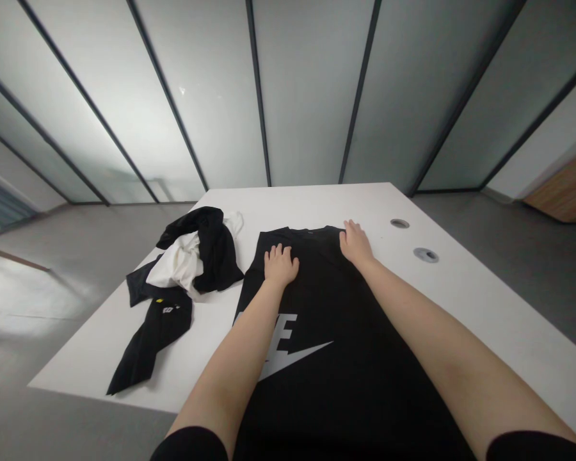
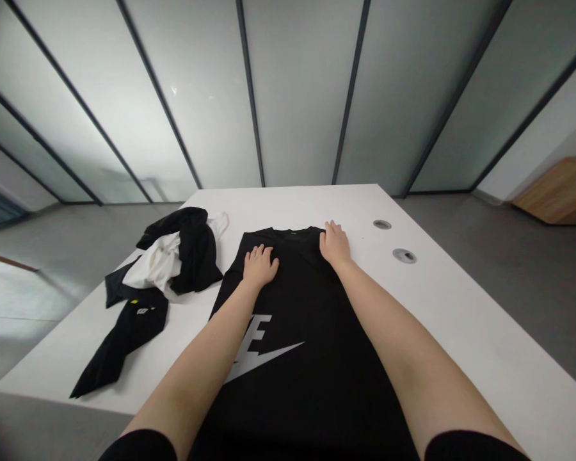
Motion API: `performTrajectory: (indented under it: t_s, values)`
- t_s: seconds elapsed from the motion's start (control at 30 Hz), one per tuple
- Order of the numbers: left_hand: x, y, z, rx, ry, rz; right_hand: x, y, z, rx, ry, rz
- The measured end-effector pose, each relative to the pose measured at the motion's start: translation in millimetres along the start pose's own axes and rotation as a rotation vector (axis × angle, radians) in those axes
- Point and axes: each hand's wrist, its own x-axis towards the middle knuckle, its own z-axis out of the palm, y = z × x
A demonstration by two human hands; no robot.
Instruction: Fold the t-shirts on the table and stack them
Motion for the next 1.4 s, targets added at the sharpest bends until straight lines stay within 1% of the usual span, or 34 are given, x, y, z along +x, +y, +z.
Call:
performTrajectory:
  t_s: [0.1, 0.13, 0.2, 0.37, 0.43, 0.53, 0.6, 0.67, 0.73, 0.87, 1.03, 1.13, 1.23, 1.3, 1.4]
  values:
    - [1, 0, 0.0, -0.011, -0.007, 0.000, -1, 12, 6, -0.155, -0.170, 0.062]
    - [1, 0, 0.0, -0.012, -0.008, 0.000, -1, 14, 7, -0.180, -0.201, 0.067]
    - [1, 0, -0.1, -0.010, -0.009, -0.002, 0, 17, 10, -0.200, -0.219, 0.071]
    - [0, 1, -0.5, -0.006, -0.010, 0.000, -3, 11, 8, -0.229, -0.220, 0.094]
    - [0, 1, -0.4, -0.003, -0.009, 0.003, -7, 5, 5, -0.252, -0.167, 0.093]
    - [0, 0, -0.2, 0.002, -0.010, 0.002, -12, -3, 1, -0.251, -0.055, 0.026]
    - [0, 0, -0.3, 0.003, -0.012, 0.000, -13, -5, 0, -0.227, -0.079, -0.022]
    - [0, 0, -0.6, 0.003, -0.015, -0.002, -12, -4, -1, -0.225, -0.161, -0.044]
    - [0, 0, -0.6, 0.004, -0.013, 0.000, -9, -1, -1, -0.253, -0.218, -0.048]
    - [1, -1, 1.0, -0.008, -0.006, 0.007, -6, 4, 3, -0.275, -0.255, -0.017]
    - [1, -2, 1.9, -0.014, -0.010, -0.001, -8, 4, 5, -0.243, -0.251, 0.002]
    - [0, -2, 0.7, -0.013, 0.005, 0.002, -13, -3, -1, -0.263, -0.171, 0.036]
    - [-1, -1, -0.3, -0.013, 0.005, -0.004, -22, -13, -9, -0.269, -0.095, 0.029]
    - [0, -1, -0.4, -0.014, 0.000, -0.004, -32, -18, -12, -0.248, -0.096, 0.017]
    - [1, -2, 0.1, -0.013, 0.003, 0.002, -50, -20, -10, -0.224, -0.166, 0.030]
